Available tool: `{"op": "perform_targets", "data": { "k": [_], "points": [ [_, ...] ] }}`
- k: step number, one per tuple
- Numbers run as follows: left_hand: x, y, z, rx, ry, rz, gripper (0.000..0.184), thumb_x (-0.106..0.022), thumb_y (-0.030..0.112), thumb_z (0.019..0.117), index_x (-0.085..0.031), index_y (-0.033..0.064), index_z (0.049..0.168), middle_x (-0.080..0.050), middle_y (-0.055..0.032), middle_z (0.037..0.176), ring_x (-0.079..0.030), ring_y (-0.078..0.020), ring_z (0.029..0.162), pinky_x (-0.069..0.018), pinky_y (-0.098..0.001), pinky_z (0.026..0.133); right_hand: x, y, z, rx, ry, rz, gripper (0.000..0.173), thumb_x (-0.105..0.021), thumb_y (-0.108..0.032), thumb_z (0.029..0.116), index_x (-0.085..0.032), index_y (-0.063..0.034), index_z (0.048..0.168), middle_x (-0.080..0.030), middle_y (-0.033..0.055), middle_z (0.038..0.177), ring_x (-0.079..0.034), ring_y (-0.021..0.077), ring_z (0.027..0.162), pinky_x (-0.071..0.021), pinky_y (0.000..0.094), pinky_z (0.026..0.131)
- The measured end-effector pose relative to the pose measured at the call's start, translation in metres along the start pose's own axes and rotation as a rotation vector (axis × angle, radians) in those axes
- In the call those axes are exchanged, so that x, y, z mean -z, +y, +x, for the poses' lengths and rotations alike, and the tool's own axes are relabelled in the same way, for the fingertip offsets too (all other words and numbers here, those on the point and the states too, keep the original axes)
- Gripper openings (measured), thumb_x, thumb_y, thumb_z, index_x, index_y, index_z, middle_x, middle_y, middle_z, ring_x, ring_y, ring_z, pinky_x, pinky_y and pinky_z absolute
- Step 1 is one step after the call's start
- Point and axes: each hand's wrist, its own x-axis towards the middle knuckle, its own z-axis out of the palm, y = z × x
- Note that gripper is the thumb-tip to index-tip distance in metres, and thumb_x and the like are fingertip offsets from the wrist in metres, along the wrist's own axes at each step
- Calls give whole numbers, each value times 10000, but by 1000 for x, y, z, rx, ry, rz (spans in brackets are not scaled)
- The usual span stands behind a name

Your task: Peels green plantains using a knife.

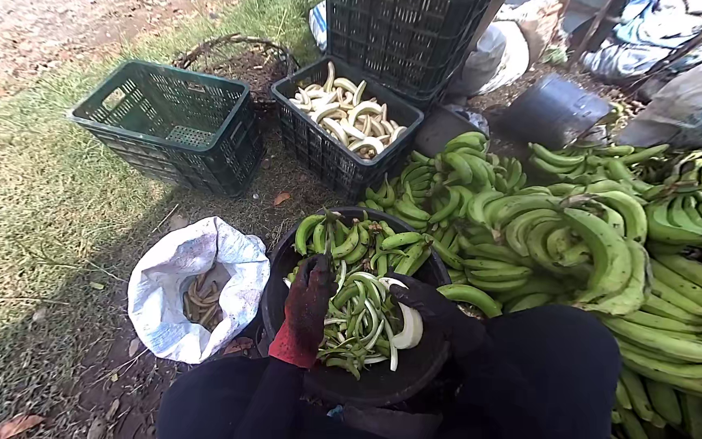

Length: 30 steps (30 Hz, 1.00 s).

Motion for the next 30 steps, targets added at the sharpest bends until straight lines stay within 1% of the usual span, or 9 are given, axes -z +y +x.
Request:
{"op": "perform_targets", "data": {
  "k": [2,5,9,13,16,19,22,26,30],
  "points": [
    [12,16,3,-36,67,-178,430,-406,355,1117,-564,48,1373,-715,-140,1026,-725,-234,855,-630,-386,766,-1,9,1,-99,-118,-184,602,-625,-432,977,-508,-125,1482,-656,117,1290,-650,176,1133,-522,407,998],
    [35,40,4,-81,100,-387,468,-334,364,1127,-575,30,1349,-701,-151,1028,-714,-238,884,-618,-410,824,-12,37,3,-195,-306,-385,537,-643,-371,977,-555,-57,1403,-660,172,1228,-646,259,1111,-500,489,998],
    [49,64,4,-91,139,-612,524,-310,457,1117,-587,50,1299,-697,-109,954,-702,-193,801,-619,-363,742,-21,46,11,-284,-396,-544,477,-657,-220,972,-560,18,1374,-622,259,1257,-617,363,1128,-462,565,1003],
    [47,73,9,-120,146,-803,578,-236,519,1107,-557,92,1328,-694,-94,963,-712,-200,803,-625,-377,723,12,11,58,-246,-138,-428,452,-681,-219,958,-570,-47,1361,-662,200,1169,-668,307,991,-551,525,862],
    [44,75,10,-95,91,-835,612,-211,558,1096,-550,110,1339,-709,-111,978,-720,-209,806,-621,-375,715,43,-87,95,-23,180,-249,434,-640,-217,997,-533,-38,1377,-649,186,1125,-665,264,898,-571,453,772],
    [41,76,11,-43,57,-779,623,-224,578,1088,-574,123,1333,-728,-100,996,-716,-195,785,-615,-359,694,60,-183,111,323,477,28,609,-648,-274,1006,-368,-103,1518,-592,153,1333,-654,244,1072,-572,443,883],
    [42,76,13,-45,58,-755,613,-243,569,1091,-582,126,1345,-722,-94,1030,-716,-190,816,-616,-356,709,54,-223,105,522,587,68,799,-688,-441,950,-260,-210,1583,-533,88,1463,-621,226,1134,-556,453,871],
    [48,75,10,-54,95,-762,665,-198,579,1089,-567,92,1352,-710,-119,996,-705,-202,776,-614,-363,684,20,-174,120,417,485,-178,660,-606,-396,1014,-330,-167,1568,-598,139,1359,-641,278,1072,-542,528,870],
    [55,72,4,-63,80,-776,669,-198,582,1086,-571,88,1341,-713,-131,1002,-706,-209,777,-616,-372,691,-26,-56,139,124,-100,-540,529,-487,-348,1047,-477,-65,1494,-630,177,1311,-619,284,1180,-480,518,1029]
  ]
}}
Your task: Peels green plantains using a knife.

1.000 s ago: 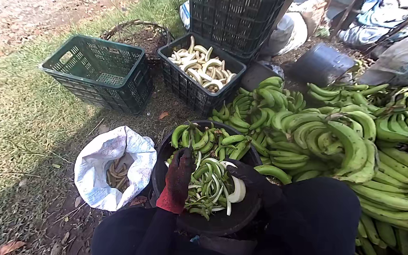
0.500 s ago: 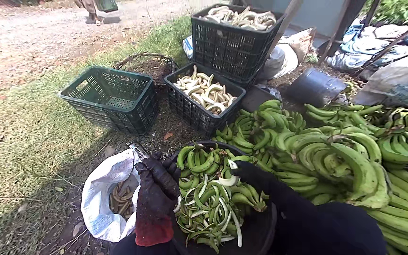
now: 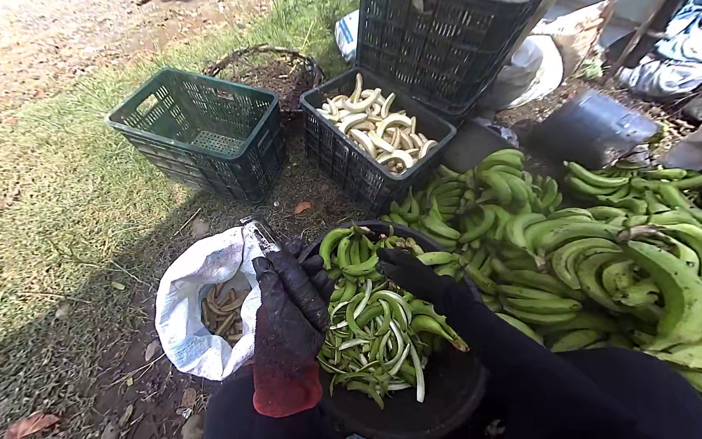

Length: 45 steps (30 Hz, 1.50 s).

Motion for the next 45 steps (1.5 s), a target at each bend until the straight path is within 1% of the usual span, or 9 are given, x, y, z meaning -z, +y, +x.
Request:
{"op": "perform_targets", "data": {
  "k": [4,7,12,17,23,30,36,41,45],
  "points": [
    [-3,3,-4,1,-12,6,654,-207,550,1098,-577,65,1333,-712,-141,1015,-712,-217,808,-620,-382,708,-85,49,5,-117,-312,-420,550,-500,-393,1028,-479,-152,1521,-591,182,1404,-571,376,1289,-439,640,1053],
    [-4,4,-3,16,-24,26,677,-196,574,1090,-564,72,1358,-715,-145,1041,-717,-215,829,-621,-371,731,-119,67,11,-175,-283,-623,524,-576,-345,984,-526,-152,1468,-575,189,1407,-556,424,1282,-477,676,976],
    [-1,-3,0,24,-28,23,665,-210,567,1091,-544,64,1368,-718,-144,1042,-730,-226,847,-632,-381,753,-137,97,20,-202,-182,-724,616,-676,-256,911,-493,-163,1491,-424,209,1554,-394,475,1412,-316,696,1119],
    [1,-5,0,29,-62,21,678,-232,582,1083,-548,58,1375,-711,-149,1048,-721,-221,839,-626,-374,746,-135,113,22,-149,-142,-707,698,-730,-293,853,-485,-187,1497,-501,187,1493,-417,440,1408,-208,707,1171],
    [0,-9,2,42,-65,69,678,-212,590,1082,-575,96,1371,-709,-136,1026,-704,-209,804,-612,-364,718,-146,88,2,-69,-333,-821,465,-787,-293,817,-679,-118,1235,-565,252,1343,-534,486,1219,-370,701,1056],
    [2,-19,-6,-19,-141,354,615,-233,513,1108,-549,85,1415,-715,-150,1039,-711,-219,815,-615,-356,721,-156,79,-28,-213,-392,-792,565,-757,-174,834,-588,-122,1370,-610,230,1312,-556,470,1220,-399,688,1036],
    [4,-29,-16,-49,-218,521,479,-349,391,1123,-536,83,1438,-711,-154,1067,-715,-236,865,-620,-384,795,-96,82,-62,-175,-236,-655,566,-655,-458,909,-561,-275,1436,-649,144,1314,-584,416,1216,-394,698,1029],
    [-2,-45,-17,10,-272,596,501,-397,424,1109,-475,131,1507,-727,-168,1149,-739,-291,983,-624,-431,878,-26,69,-94,-140,-155,-357,652,-675,-457,928,-488,-211,1502,-604,138,1398,-586,343,1268,-432,618,1062],
    [-7,-61,-22,90,-311,727,507,-362,442,1109,-505,139,1490,-728,-127,1052,-730,-228,854,-625,-373,766,4,52,-123,-131,111,1,649,-719,-400,906,-508,-123,1455,-644,151,1291,-633,274,1168,-498,534,1022]
  ]
}}
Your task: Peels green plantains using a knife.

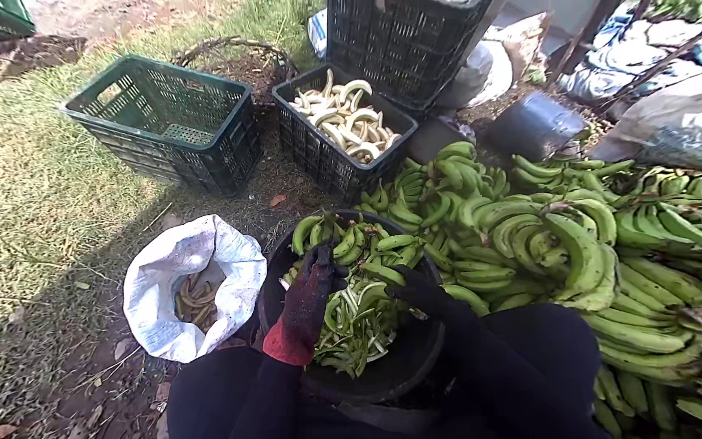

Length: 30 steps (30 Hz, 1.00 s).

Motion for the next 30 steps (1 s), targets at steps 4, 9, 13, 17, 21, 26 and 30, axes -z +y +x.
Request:
{"op": "perform_targets", "data": {
  "k": [4,9,13,17,21,26,30],
  "points": [
    [-14,-22,-9,69,-106,129,529,-367,485,1091,-559,127,1430,-713,-88,969,-705,-200,772,-613,-360,701,9,2,-5,41,214,436,645,-689,-381,910,-486,-59,1431,-678,101,1138,-676,179,987,-573,401,885],
    [-30,-52,-23,-25,-197,515,436,-426,498,1072,-633,196,1308,-721,9,975,-714,-130,815,-632,-380,762,-7,19,13,43,572,1182,410,-471,-237,1085,-408,-41,1439,-655,118,877,-692,218,724,-622,390,672],
    [-40,-61,-23,-19,-240,768,475,-481,579,1025,-666,180,1202,-706,-12,995,-687,-149,928,-579,-436,876,-25,16,15,-17,687,1555,322,-398,-423,1097,-535,-132,1097,-573,25,679,-615,148,547,-586,343,522],
    [-50,-70,-15,-32,-273,847,481,-489,578,1018,-682,170,1184,-713,-19,1029,-686,-161,988,-564,-448,930,-40,8,16,-2,703,1718,413,-346,-427,1107,-538,-126,900,-571,5,622,-606,119,518,-576,311,506],
    [-58,-74,-11,-94,-280,854,491,-501,582,1014,-693,160,1174,-719,-19,1043,-686,-147,1007,-561,-424,945,-45,1,16,53,715,1795,375,-327,-406,1111,-547,-142,961,-595,2,656,-625,114,551,-590,307,543],
    [-64,-73,-4,-122,-285,859,486,-520,564,1010,-693,142,1179,-716,-39,1077,-679,-165,1044,-545,-431,979,-44,2,15,125,667,1845,437,-293,-429,1110,-570,-129,956,-630,19,670,-651,128,575,-597,319,555],
    [-62,-78,1,-199,-312,847,468,-541,551,1006,-693,137,1161,-715,-31,1064,-678,-154,1035,-547,-413,976,-43,2,15,142,667,1843,443,-284,-433,1110,-567,-119,978,-626,17,683,-647,120,585,-603,321,575]
  ]
}}
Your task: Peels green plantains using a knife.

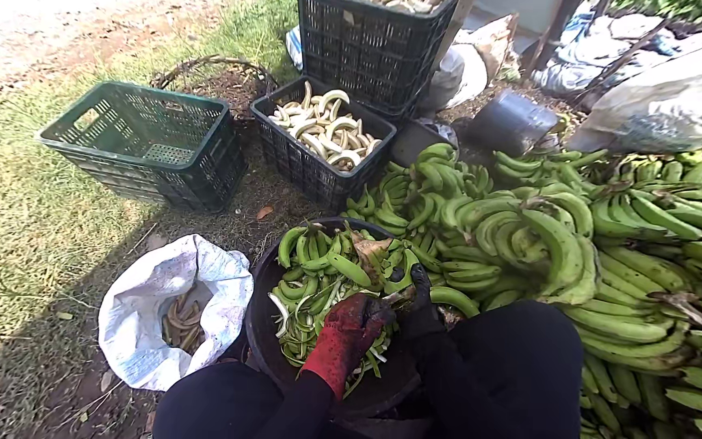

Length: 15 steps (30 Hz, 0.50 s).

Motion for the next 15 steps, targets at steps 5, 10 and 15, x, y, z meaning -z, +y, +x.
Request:
{"op": "perform_targets", "data": {
  "k": [5,10,15],
  "points": [
    [2,-25,17,172,30,31,493,-468,549,1034,-670,149,1242,-712,-51,1144,-674,-175,1101,-534,-450,1014,-8,-11,-4,-124,-45,149,526,-314,-551,1065,-602,-111,1054,-610,30,650,-637,152,523,-577,344,471],
    [9,-20,21,228,-26,-97,572,-325,648,1047,-616,245,1330,-713,-10,1058,-709,-153,926,-607,-465,852,-9,-33,6,-104,-9,-149,550,-259,-570,1079,-546,-101,1060,-610,71,715,-625,182,558,-583,367,518],
    [18,-3,12,100,-132,-71,537,-377,603,1056,-562,281,1444,-714,7,1198,-698,-126,1049,-575,-448,953,-12,-41,11,-132,-81,-549,490,-297,-428,1116,-556,-19,1193,-648,117,798,-652,196,639,-580,343,559]
  ]
}}
